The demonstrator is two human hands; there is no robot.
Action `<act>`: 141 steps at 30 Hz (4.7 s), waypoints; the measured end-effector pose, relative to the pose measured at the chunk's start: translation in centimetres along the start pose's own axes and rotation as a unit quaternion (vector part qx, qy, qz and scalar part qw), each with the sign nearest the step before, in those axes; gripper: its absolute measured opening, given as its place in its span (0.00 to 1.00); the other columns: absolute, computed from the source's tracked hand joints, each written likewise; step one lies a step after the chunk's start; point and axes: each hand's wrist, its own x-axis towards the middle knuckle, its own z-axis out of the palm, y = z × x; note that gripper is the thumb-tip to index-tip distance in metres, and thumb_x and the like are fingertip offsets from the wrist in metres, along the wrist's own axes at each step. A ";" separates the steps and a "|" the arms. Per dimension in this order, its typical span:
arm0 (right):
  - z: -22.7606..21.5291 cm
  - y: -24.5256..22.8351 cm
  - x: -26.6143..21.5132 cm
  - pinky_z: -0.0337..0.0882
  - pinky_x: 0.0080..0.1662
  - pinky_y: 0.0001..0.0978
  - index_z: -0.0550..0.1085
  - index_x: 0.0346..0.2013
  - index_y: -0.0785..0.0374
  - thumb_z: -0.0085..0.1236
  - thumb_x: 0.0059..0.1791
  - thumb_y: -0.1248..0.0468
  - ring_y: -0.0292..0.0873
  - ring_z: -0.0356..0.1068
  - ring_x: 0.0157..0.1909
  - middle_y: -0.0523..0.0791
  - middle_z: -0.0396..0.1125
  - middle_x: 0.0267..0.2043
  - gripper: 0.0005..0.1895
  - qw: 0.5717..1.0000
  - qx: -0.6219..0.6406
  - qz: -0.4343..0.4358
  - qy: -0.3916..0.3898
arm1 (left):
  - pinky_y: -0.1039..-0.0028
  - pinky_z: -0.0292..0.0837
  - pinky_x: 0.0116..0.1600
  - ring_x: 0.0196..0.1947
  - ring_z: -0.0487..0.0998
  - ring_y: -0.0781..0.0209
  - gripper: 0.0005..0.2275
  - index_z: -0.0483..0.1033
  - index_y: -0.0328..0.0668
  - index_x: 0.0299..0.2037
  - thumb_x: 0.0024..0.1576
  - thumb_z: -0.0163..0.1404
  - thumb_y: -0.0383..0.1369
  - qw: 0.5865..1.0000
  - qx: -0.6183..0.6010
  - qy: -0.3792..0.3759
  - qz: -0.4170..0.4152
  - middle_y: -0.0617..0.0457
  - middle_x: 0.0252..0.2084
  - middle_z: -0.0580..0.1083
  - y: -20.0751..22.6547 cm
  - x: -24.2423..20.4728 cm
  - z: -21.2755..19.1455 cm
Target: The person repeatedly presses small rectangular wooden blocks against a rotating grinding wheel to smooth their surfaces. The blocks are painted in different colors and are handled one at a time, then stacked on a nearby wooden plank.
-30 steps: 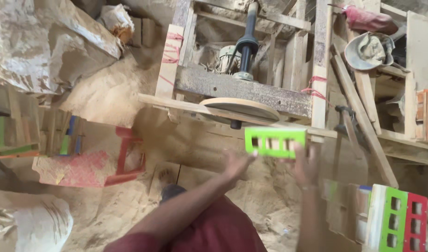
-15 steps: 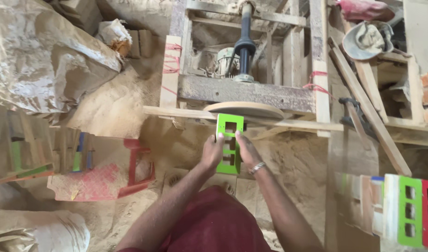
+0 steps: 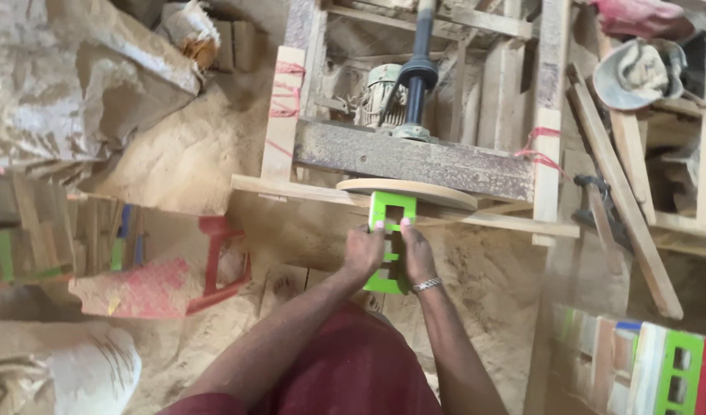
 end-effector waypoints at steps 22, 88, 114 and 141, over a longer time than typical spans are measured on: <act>-13.9 1.0 -2.0 0.78 0.41 0.35 0.73 0.54 0.69 0.42 0.58 0.41 0.43 0.75 0.41 0.49 0.72 0.45 0.32 0.995 -0.085 -0.024 0.048 | 0.57 0.82 0.52 0.47 0.82 0.45 0.16 0.73 0.30 0.55 0.62 0.48 0.35 0.977 -0.088 -0.187 0.044 0.37 0.49 0.76 4.4 -5.8 8.4; 0.0 1.7 0.9 0.77 0.41 0.37 0.77 0.42 0.63 0.59 0.49 0.48 0.38 0.74 0.37 0.44 0.73 0.40 0.21 0.977 0.215 0.002 0.003 | 0.57 0.75 0.53 0.47 0.76 0.56 0.11 0.66 0.43 0.53 0.67 0.41 0.38 0.887 -0.458 -0.049 -0.047 0.49 0.48 0.75 -6.8 -7.5 -5.7; -4.7 4.5 -6.1 0.79 0.47 0.34 0.74 0.50 0.66 0.63 0.52 0.52 0.38 0.75 0.47 0.45 0.72 0.47 0.21 0.979 0.194 -0.054 -0.018 | 0.65 0.79 0.51 0.50 0.78 0.59 0.22 0.64 0.42 0.59 0.56 0.57 0.28 0.960 -0.142 -0.222 0.095 0.53 0.50 0.76 -1.2 -7.5 -11.4; -2.6 2.8 -7.8 0.73 0.48 0.37 0.75 0.54 0.64 0.51 0.52 0.45 0.41 0.76 0.48 0.46 0.76 0.48 0.28 0.995 0.083 -0.055 -0.011 | 0.60 0.77 0.58 0.56 0.76 0.53 0.21 0.62 0.40 0.66 0.61 0.46 0.28 0.946 -0.100 -0.284 0.117 0.44 0.59 0.72 3.6 -3.0 -5.4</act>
